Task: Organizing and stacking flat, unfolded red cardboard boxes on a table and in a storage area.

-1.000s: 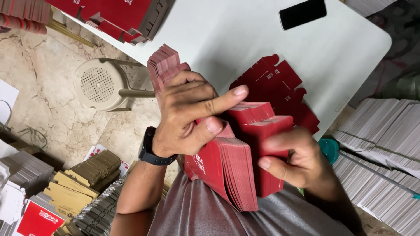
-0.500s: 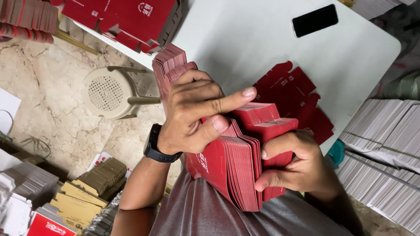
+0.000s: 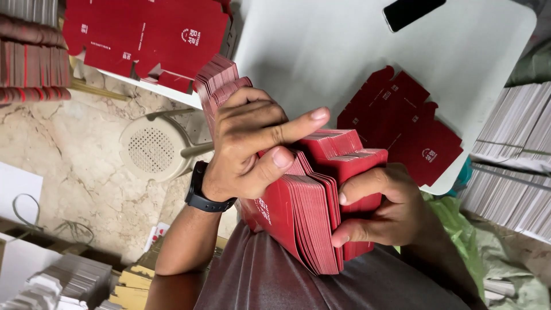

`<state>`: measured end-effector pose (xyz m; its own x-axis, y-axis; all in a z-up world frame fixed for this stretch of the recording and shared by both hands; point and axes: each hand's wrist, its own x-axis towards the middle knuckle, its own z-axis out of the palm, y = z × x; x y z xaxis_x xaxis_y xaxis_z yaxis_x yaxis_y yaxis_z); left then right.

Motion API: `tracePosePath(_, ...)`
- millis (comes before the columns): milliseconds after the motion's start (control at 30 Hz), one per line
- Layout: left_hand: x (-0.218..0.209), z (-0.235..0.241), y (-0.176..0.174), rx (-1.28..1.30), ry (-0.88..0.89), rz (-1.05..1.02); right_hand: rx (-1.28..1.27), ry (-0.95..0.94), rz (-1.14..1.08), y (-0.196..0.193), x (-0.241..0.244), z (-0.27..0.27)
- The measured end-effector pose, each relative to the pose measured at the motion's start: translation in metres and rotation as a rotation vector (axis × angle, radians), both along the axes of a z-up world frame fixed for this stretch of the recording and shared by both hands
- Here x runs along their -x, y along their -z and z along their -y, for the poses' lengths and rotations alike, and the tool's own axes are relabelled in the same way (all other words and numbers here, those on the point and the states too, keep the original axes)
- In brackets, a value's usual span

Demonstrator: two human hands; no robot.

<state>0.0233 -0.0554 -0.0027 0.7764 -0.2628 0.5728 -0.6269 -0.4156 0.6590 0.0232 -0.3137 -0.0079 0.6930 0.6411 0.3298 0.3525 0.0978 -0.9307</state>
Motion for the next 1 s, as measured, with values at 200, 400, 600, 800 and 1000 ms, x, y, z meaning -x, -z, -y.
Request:
tracePosePath(200, -0.011, -0.011, 0.001, -0.007, 0.066, 0.005, -0.006, 0.016, -0.035, 0.003, 0.002, -0.007)
tracePosePath(400, -0.014, -0.011, 0.001, -0.014, 0.073, -0.009, -0.150, 0.011, -0.150, 0.018, 0.018, -0.002)
tracePosePath(600, -0.013, 0.004, -0.001, -0.027, 0.077, 0.008, 0.166, 0.154, 0.063, -0.012, 0.015, 0.003)
tracePosePath(800, -0.007, 0.026, -0.004, -0.042, 0.048, -0.023, 0.095, 0.095, 0.067, 0.001, 0.007, 0.029)
tracePosePath(1000, 0.004, 0.056, -0.003, -0.031, 0.012, -0.008, 0.093, 0.015, 0.002, -0.003, 0.004, 0.060)
